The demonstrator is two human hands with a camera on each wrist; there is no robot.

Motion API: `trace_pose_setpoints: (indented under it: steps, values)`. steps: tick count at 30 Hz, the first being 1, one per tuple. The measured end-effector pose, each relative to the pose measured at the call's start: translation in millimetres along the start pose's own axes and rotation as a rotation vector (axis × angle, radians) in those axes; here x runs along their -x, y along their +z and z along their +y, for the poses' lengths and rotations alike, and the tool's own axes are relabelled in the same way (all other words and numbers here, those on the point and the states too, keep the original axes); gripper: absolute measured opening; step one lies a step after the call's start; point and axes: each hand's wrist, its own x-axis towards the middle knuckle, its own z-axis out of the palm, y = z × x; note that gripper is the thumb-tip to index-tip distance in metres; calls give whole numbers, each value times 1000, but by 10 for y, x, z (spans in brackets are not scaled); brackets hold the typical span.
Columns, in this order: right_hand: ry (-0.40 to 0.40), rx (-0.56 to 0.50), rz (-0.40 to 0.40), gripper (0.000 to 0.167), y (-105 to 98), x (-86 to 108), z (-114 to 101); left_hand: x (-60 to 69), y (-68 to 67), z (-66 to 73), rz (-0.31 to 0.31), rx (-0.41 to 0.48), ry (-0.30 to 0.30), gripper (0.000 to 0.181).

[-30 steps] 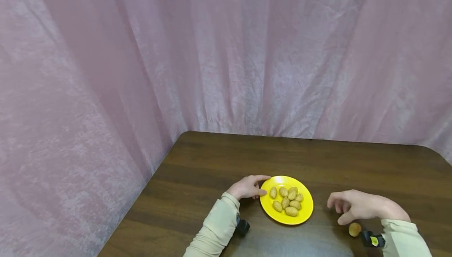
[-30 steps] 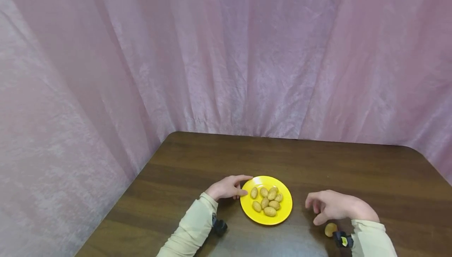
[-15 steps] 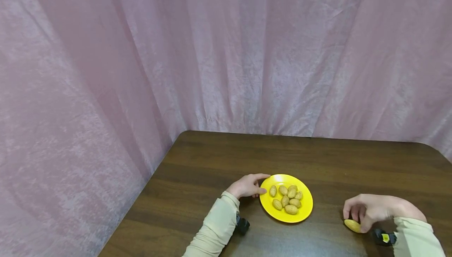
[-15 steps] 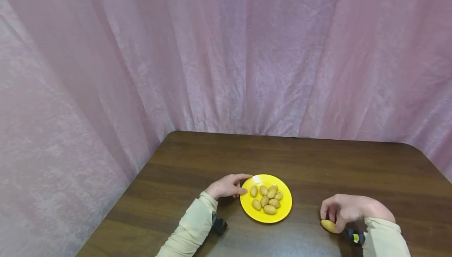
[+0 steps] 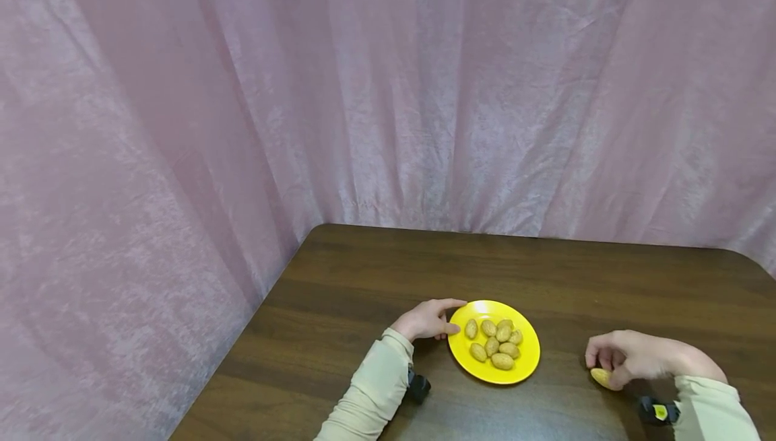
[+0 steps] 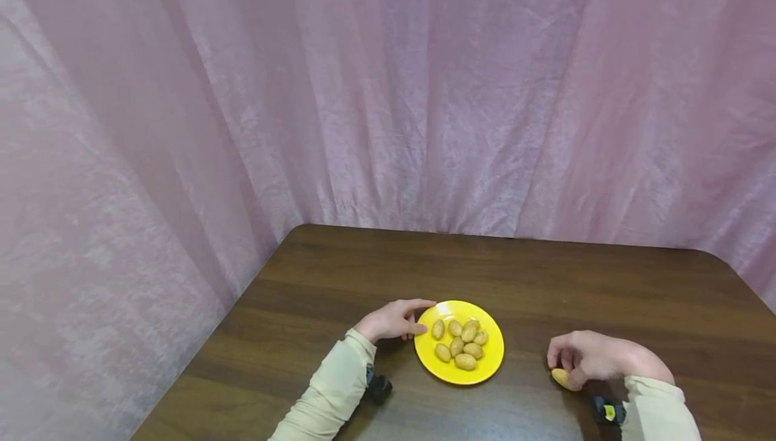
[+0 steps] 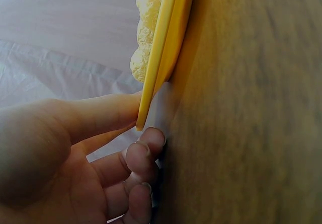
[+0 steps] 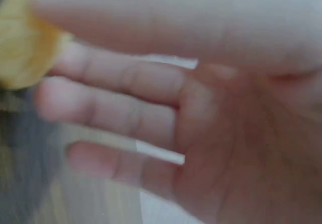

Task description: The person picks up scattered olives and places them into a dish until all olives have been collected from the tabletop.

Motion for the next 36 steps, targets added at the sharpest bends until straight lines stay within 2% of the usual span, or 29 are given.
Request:
trace_pose_setpoints:
  steps: [3, 9, 14, 17, 22, 26, 29, 36]
  values:
    - [-32, 105, 93, 17, -3, -23, -32, 12, 2, 15, 7, 5, -9, 51]
    - [-135, 347, 279, 27, 7, -82, -110, 17, -13, 30, 8, 11, -14, 52]
    - [-236, 474, 403, 25, 5, -109, -134, 14, -15, 29, 7, 12, -12, 52]
    - [-262, 546, 491, 27, 16, -139, -173, 17, -12, 30, 7, 7, -11, 52]
    - [-170, 574, 628, 30, 72, -230, -316, 22, -18, 31, -1, -8, -10, 52]
    - [-83, 567, 688, 30, 120, -310, -411, 18, -22, 28, -1, -8, -14, 52]
    - [-66, 573, 703, 30, 145, -354, -425, 16, -18, 30, 0, -3, -18, 52]
    - [-79, 600, 712, 34, 183, -402, -389, 23, -12, 36, -2, -1, -17, 52]
